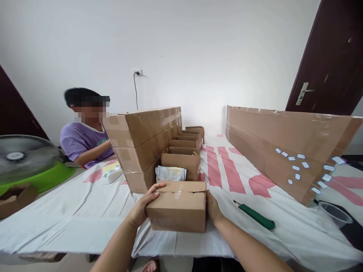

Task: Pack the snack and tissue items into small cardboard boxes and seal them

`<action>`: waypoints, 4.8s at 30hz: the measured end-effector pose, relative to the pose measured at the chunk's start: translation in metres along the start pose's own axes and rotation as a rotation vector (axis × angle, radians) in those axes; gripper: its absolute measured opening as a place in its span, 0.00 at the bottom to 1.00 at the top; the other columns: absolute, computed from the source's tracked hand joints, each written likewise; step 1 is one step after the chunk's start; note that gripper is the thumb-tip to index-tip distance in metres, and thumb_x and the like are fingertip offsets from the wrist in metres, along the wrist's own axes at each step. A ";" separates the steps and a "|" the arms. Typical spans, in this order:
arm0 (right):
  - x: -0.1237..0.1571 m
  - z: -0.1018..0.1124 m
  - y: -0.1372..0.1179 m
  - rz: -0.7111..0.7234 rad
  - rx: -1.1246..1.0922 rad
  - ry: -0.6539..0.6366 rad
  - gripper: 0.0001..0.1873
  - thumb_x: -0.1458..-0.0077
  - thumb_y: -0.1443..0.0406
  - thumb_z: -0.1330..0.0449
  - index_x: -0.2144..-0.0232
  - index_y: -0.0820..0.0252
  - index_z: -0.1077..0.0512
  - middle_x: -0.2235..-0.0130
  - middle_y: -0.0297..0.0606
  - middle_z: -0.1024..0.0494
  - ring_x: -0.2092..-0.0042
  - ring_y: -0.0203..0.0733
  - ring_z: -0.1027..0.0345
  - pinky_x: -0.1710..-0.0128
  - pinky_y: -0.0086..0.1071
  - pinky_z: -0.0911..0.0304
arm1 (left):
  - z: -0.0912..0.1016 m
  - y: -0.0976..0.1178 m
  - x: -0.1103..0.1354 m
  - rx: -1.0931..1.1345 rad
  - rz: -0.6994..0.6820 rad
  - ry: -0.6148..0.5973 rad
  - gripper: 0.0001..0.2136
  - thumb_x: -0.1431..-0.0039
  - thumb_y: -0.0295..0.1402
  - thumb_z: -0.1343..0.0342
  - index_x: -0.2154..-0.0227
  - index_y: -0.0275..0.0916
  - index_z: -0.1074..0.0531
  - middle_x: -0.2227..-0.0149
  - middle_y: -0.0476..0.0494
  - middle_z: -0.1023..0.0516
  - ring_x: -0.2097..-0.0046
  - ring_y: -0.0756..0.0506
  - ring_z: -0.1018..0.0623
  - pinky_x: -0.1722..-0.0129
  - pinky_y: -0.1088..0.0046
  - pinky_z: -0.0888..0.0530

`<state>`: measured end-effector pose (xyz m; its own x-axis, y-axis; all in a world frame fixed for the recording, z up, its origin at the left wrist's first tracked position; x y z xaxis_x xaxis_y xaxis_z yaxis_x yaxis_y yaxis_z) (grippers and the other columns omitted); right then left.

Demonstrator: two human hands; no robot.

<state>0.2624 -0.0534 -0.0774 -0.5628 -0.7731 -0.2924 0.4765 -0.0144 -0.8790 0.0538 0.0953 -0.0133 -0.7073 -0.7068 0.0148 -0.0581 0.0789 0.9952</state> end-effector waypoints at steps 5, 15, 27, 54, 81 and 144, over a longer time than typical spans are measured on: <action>0.016 0.080 0.004 0.026 0.241 -0.074 0.10 0.47 0.61 0.42 0.64 0.60 0.27 0.59 0.43 0.24 0.54 0.48 0.32 0.51 0.39 0.38 | 0.000 0.004 0.004 0.000 0.026 -0.029 0.20 0.51 0.42 0.43 0.55 0.43 0.32 0.53 0.47 0.26 0.58 0.40 0.25 0.61 0.70 0.31; 0.076 0.198 0.060 -0.146 0.889 -0.202 0.20 0.46 0.64 0.46 0.52 0.63 0.28 0.57 0.46 0.24 0.52 0.51 0.31 0.51 0.40 0.39 | -0.035 -0.008 0.014 -0.059 0.056 -0.225 0.23 0.47 0.44 0.46 0.48 0.47 0.36 0.43 0.48 0.33 0.48 0.37 0.29 0.55 0.67 0.32; -0.006 0.127 -0.120 0.086 0.459 -0.308 0.24 0.39 0.50 0.53 0.51 0.55 0.29 0.66 0.35 0.21 0.75 0.38 0.30 0.73 0.31 0.35 | -0.050 -0.017 0.018 0.245 0.008 -0.293 0.27 0.52 0.38 0.43 0.47 0.46 0.38 0.49 0.46 0.29 0.54 0.39 0.27 0.55 0.67 0.34; 0.030 0.143 -0.171 0.220 0.858 -0.573 0.15 0.40 0.57 0.48 0.58 0.44 0.23 0.61 0.36 0.20 0.61 0.47 0.28 0.61 0.35 0.37 | -0.047 -0.022 0.016 0.196 -0.067 -0.281 0.26 0.52 0.39 0.48 0.47 0.46 0.39 0.47 0.46 0.33 0.54 0.40 0.29 0.54 0.66 0.35; 0.000 0.072 -0.158 0.509 0.550 -0.422 0.16 0.40 0.68 0.51 0.53 0.58 0.29 0.52 0.42 0.23 0.50 0.45 0.32 0.48 0.42 0.37 | -0.048 -0.021 0.015 0.176 -0.081 -0.260 0.30 0.52 0.40 0.48 0.43 0.45 0.41 0.45 0.44 0.33 0.48 0.35 0.31 0.47 0.59 0.39; 0.037 0.017 -0.173 0.620 0.737 -0.462 0.07 0.45 0.74 0.48 0.70 0.58 0.36 0.65 0.40 0.29 0.62 0.45 0.39 0.62 0.39 0.41 | -0.054 -0.008 0.029 0.238 -0.068 -0.230 0.20 0.49 0.40 0.38 0.53 0.47 0.36 0.49 0.48 0.30 0.51 0.41 0.28 0.54 0.69 0.34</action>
<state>0.1707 -0.0900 0.0706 0.1553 -0.9402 -0.3031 0.9695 0.2039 -0.1357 0.0714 0.0364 -0.0152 -0.8346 -0.5415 -0.1005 -0.2548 0.2179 0.9421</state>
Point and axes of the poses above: each hand's wrist, its own x-axis away from the middle knuckle, its own z-axis out of the back of the hand, y = z × x, the point moved 7 cm from there along -x, towards the middle knuckle
